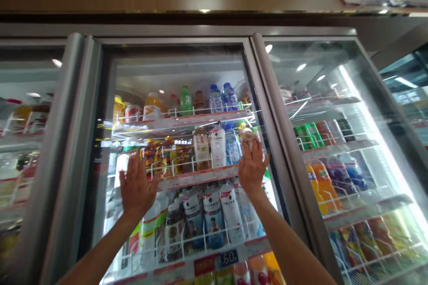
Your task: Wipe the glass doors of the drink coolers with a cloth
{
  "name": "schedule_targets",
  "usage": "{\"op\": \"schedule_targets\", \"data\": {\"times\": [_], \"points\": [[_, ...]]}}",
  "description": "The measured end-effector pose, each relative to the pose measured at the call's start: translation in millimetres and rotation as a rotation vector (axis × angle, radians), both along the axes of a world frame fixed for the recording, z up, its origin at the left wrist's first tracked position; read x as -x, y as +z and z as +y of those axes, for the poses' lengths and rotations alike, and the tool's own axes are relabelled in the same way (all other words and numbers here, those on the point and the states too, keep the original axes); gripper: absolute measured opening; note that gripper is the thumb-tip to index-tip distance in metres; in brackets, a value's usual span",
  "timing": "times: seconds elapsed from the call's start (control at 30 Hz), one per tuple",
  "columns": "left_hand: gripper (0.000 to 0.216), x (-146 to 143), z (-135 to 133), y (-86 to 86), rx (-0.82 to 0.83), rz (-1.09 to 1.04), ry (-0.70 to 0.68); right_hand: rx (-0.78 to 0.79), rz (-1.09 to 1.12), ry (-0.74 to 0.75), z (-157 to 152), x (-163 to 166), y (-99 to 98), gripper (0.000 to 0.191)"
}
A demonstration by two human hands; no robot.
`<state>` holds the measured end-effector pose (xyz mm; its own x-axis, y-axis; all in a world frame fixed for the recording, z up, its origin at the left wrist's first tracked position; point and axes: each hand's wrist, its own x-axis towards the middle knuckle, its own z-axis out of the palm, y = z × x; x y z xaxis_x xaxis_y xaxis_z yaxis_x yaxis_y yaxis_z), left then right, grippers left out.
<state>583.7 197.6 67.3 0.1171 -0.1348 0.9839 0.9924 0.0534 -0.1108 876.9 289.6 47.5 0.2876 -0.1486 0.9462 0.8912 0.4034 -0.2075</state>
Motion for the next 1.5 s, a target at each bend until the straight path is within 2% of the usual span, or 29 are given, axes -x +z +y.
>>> {"op": "schedule_targets", "data": {"times": [0.1, 0.13, 0.23, 0.27, 0.3, 0.4, 0.43, 0.47, 0.57, 0.6, 0.63, 0.73, 0.77, 0.8, 0.93, 1.0, 1.07, 1.13, 1.17, 1.27, 1.33, 1.47, 1.5], "points": [[0.059, -5, -2, -11.4, 0.029, -0.027, 0.013, -0.022, -0.421, 0.068, -10, 5, -19.2, 0.048], [0.059, -7, -2, -19.6, 0.051, -0.022, 0.021, -0.029, -0.438, 0.074, -13, 5, -26.2, 0.049], [0.058, -19, -5, -53.7, 0.147, 0.036, 0.05, -0.016, -0.135, 0.045, -18, 5, -48.9, 0.051], [0.059, -23, -6, -66.0, 0.17, 0.052, 0.056, 0.003, -0.1, 0.048, -20, 7, -58.4, 0.052], [0.059, -27, -8, -77.7, 0.187, 0.062, 0.06, 0.026, -0.162, 0.07, -23, 11, -69.0, 0.052], [0.06, -35, -15, -107.0, 0.22, 0.067, 0.058, 0.065, -0.549, 0.19, -31, 19, -99.9, 0.05], [0.06, -36, -17, -115.0, 0.233, 0.074, 0.055, 0.083, -0.578, 0.208, -32, 19, -107.0, 0.049], [0.061, -36, -20, -122.5, 0.247, 0.082, 0.051, 0.1, -0.518, 0.2, -32, 16, -111.9, 0.048], [0.063, -34, -24, -142.4, 0.278, 0.088, 0.026, 0.15, -0.102, 0.094, -32, 11, -121.2, 0.049], [0.064, -33, -25, -148.0, 0.287, 0.083, 0.014, 0.16, -0.057, 0.076, -34, 13, -125.7, 0.05], [0.065, -33, -25, -153.0, 0.294, 0.077, 0.001, 0.169, -0.102, 0.083, -37, 18, -131.7, 0.051], [0.066, -35, -25, -164.7, 0.294, 0.061, -0.031, 0.186, -0.486, 0.188, -45, 35, -153.2, 0.053], [0.067, -36, -26, -168.1, 0.292, 0.062, -0.038, 0.187, -0.535, 0.201, -45, 36, -158.9, 0.053], [0.067, -36, -27, -171.6, 0.293, 0.066, -0.044, 0.188, -0.495, 0.186, -45, 35, -163.1, 0.054], [0.066, -31, -32, -184.5, 0.312, 0.119, -0.065, 0.245, 0.003, 0.031, -45, 31, -177.1, 0.054], [0.065, -27, -34, -189.1, 0.316, 0.139, -0.08, 0.277, -0.073, 0.069, -54, 48, -191.2, 0.053], [0.066, -24, -36, -193.1, 0.321, 0.139, -0.094, 0.262, -0.34, 0.164, -66, 69, -208.5, 0.052], [0.066, -21, -38, -198.8, 0.341, 0.133, -0.114, 0.249, -0.475, 0.21, -72, 79, -222.2, 0.051], [0.067, -18, -39, -202.9, 0.359, 0.128, -0.123, 0.257, -0.43, 0.193, -72, 78, -226.3, 0.052], [0.068, -9, -46, -218.3, 0.424, 0.131, -0.134, 0.317, -0.045, 0.049, -69, 70, -231.6, 0.056], [0.069, -3, -52, -228.0, 0.447, 0.154, -0.13, 0.336, 0.034, 0.018, -73, 80, -237.2, 0.057], [0.068, 5, -61, -239.7, 0.462, 0.191, -0.138, 0.311, -0.428, 0.183, -89, 120, -260.0, 0.05], [0.067, 7, -63, -242.1, 0.468, 0.186, -0.14, 0.308, -0.476, 0.197, -91, 122, -264.6, 0.048]]}}
